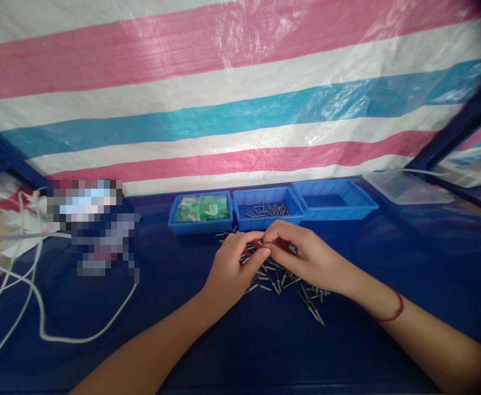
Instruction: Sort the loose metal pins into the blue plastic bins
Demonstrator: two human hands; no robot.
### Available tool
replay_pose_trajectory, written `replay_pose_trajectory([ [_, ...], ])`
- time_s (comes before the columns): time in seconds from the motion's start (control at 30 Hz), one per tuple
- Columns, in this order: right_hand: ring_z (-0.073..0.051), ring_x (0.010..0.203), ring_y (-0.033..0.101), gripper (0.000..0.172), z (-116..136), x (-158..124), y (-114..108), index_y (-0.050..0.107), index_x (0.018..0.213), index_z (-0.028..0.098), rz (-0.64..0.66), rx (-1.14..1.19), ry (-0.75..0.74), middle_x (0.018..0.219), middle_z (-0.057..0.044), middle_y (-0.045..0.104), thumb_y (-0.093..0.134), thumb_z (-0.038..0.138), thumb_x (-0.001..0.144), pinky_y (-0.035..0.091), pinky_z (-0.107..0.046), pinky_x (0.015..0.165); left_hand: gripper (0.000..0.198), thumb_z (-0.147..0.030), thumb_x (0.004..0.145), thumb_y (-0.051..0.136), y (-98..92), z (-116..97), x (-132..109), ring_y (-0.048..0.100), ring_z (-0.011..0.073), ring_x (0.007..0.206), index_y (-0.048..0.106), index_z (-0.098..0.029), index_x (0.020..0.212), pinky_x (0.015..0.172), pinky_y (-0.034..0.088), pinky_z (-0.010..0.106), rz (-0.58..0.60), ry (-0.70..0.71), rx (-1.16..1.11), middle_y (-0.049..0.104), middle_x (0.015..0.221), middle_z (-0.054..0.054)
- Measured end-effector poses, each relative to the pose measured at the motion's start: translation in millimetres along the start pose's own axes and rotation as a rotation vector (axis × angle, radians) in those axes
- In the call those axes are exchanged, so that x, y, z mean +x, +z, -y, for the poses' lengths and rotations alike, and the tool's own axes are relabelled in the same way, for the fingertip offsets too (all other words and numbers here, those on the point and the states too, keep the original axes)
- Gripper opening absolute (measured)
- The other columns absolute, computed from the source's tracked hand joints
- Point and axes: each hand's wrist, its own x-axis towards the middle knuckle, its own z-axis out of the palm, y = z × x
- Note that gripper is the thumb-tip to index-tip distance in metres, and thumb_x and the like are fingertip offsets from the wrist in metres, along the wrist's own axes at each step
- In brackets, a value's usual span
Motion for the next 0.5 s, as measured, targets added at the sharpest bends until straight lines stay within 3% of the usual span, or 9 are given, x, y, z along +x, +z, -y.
replay_pose_trajectory([
  [0.1, -0.012, 0.07, 0.047, 0.02, 1, -1, 4, 0.057, 0.085, 0.018, -0.013, 0.179, 0.085, 0.082, -0.002, 0.053, 0.049, 0.035, 0.092, 0.038, -0.026, 0.062, 0.016, -0.031, 0.088, 0.059, -0.4, -2, 1, 0.059, 0.0145, 0.075, 0.063, -0.021, 0.1, 0.072, 0.045, 0.026, -0.063, -0.082, -0.094, 0.067, 0.087, 0.002],
  [0.23, -0.011, 0.066, 0.044, 0.027, 2, 0, 6, 0.058, 0.086, 0.017, 0.027, 0.363, 0.192, 0.076, 0.0, 0.051, 0.052, 0.043, 0.09, 0.034, -0.026, 0.057, 0.011, -0.029, 0.085, 0.062, -1.4, -4, 2, 0.055, 0.012, 0.067, 0.064, -0.019, 0.088, 0.062, 0.043, 0.023, -0.108, -0.049, -0.184, 0.066, 0.082, 0.001],
  [0.5, -0.008, 0.053, 0.039, 0.037, 13, 2, 9, 0.059, 0.092, 0.016, 0.067, 0.595, 0.374, 0.061, 0.005, 0.044, 0.057, 0.052, 0.084, 0.03, -0.023, 0.049, 0.008, -0.024, 0.088, 0.057, -7.7, -3, 4, 0.057, 0.0133, 0.073, 0.064, -0.019, 0.087, 0.066, 0.044, 0.025, -0.16, 0.051, -0.177, 0.065, 0.084, 0.003],
])
